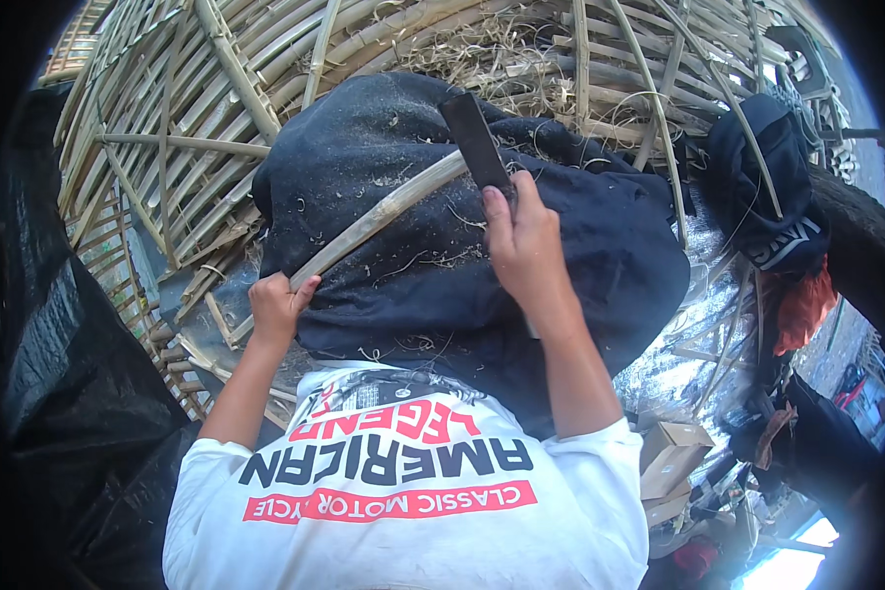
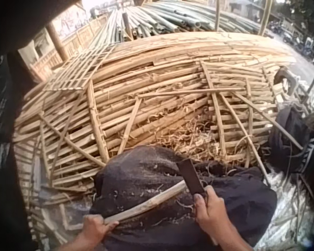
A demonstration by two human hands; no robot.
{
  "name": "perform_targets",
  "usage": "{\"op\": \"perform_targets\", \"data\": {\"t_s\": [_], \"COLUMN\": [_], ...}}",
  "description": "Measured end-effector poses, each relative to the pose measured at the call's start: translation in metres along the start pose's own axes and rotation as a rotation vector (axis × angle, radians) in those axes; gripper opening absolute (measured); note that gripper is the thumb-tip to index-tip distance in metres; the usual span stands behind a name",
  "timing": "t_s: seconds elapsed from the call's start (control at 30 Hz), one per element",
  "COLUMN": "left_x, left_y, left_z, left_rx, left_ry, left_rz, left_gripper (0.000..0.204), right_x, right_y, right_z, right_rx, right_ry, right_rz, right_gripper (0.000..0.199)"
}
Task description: The person shaves a bamboo strip using a cleaver. They hold the bamboo strip against a black cloth on their lap and repeatedly slide the blade along the surface to smooth the wood.
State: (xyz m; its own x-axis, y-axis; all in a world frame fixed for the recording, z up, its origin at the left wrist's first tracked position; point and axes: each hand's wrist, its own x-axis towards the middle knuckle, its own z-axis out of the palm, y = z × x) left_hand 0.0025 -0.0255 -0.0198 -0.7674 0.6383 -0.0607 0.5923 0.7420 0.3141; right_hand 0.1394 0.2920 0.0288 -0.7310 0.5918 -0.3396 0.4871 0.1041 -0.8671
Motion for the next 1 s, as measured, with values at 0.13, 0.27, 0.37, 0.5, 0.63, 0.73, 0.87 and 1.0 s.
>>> {"op": "perform_targets", "data": {"t_s": [0.13,0.27,0.37,0.5,0.63,0.73,0.87,1.0], "left_x": [-0.003,0.000,-0.001,-0.002,-0.002,-0.002,-0.003,0.000], "left_y": [0.005,0.005,0.004,0.002,0.008,0.004,0.008,0.009], "left_z": [-0.003,0.004,0.001,0.000,0.003,0.002,0.002,-0.003], "left_rx": [0.008,-0.042,-0.015,-0.049,0.003,0.039,-0.003,-0.026], "left_ry": [0.019,0.037,0.014,0.047,0.038,0.029,0.031,-0.017], "left_rz": [-0.023,0.007,-0.032,-0.023,-0.020,-0.029,-0.026,-0.068], "left_gripper": [0.075,0.075,0.074,0.074,0.074,0.074,0.075,0.075], "right_x": [-0.023,-0.014,-0.016,-0.019,-0.009,-0.025,-0.024,-0.032], "right_y": [0.020,-0.006,0.002,0.002,-0.002,0.012,-0.006,-0.012], "right_z": [0.034,0.020,0.034,0.028,0.026,0.047,0.028,0.039], "right_rx": [-0.120,-0.003,-0.074,-0.263,-0.009,-0.133,-0.215,-0.235], "right_ry": [-0.091,0.009,0.056,-0.077,0.110,-0.004,-0.035,0.059], "right_rz": [-0.150,0.017,-0.030,-0.129,0.005,-0.154,-0.089,-0.183], "right_gripper": [0.019,0.019,0.019,0.021,0.020,0.021,0.018,0.021]}}
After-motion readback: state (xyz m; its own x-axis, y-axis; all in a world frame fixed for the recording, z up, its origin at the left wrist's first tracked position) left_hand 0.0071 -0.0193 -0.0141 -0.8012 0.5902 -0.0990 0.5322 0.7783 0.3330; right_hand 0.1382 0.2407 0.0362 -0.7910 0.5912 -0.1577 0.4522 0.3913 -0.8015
